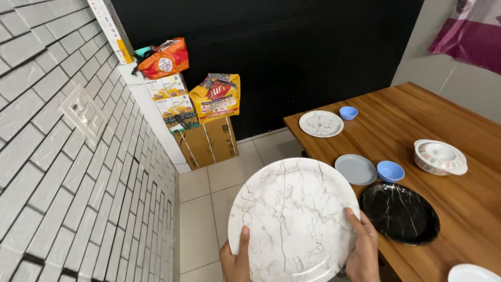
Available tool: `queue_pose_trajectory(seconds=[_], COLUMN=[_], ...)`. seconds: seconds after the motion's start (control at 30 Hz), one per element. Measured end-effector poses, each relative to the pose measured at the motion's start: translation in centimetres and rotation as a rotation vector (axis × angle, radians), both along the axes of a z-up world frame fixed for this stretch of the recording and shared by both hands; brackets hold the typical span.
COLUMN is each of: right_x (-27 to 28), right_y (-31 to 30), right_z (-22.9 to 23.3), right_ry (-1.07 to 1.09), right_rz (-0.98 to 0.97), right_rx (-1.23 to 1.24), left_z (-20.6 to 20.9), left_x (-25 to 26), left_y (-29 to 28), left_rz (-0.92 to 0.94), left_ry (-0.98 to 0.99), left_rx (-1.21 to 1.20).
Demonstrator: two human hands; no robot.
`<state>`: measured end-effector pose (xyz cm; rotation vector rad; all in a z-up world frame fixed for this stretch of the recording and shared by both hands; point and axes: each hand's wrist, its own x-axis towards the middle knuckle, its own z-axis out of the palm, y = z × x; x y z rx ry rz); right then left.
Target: The person is seen picking up the plates and bowls from the table and organizing them in a basket.
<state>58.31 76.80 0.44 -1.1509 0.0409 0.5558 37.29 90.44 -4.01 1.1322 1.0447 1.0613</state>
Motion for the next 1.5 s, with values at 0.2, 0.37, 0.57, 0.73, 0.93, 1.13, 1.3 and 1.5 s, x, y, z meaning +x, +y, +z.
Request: queue_pose_trajectory(seconds=[0.2, 0.37, 0.57, 0.73, 0.93, 1.13, 1.3, 1.5], right_x=[7.1, 9.4, 9.5, 10.1, 9.5, 12.5, 19.6, 29.0], right_y=[10.8, 18.5, 27.2, 35.6, 47.3, 53.8, 55.8, 59.7], right_z=[1.9, 2.9, 3.5, 1.8, 3.7, 2.6, -2.4, -2.2], right_ry=[-0.025, -0.047, 0.1, 0.066, -0.023, -0.05, -0.032, -0.03], right_rz=[0.067, 0.101, 0.215, 0.267, 0.295, 0.244, 0.027, -0.147], right_rx=[0.241, 0.174, 0.056, 0.098, 0.167, 0.011, -0.068, -0.008], left_z=[0.5, -2.7, -5.5, -3.8, 1.0, -2.2, -7.4, -8.2], left_x=[6.7, 8.3, 7.3, 7.9, 8.3, 13.0, 20.4, 32.3], left_y=[10.5, 17.6, 26.4, 33.3, 45.9, 55.9, 61.1, 66.7], left_rz=[0.034, 0.145, 0.269, 0.256, 0.261, 0.24, -0.012, -0.228], left_ry=[-0.008, -0.115, 0.039, 0.007, -0.204, -0.193, 0.045, 0.003], left_rx=[0.056, 0.221, 0.327, 0.22, 0.122, 0.007, -0.049, -0.044])
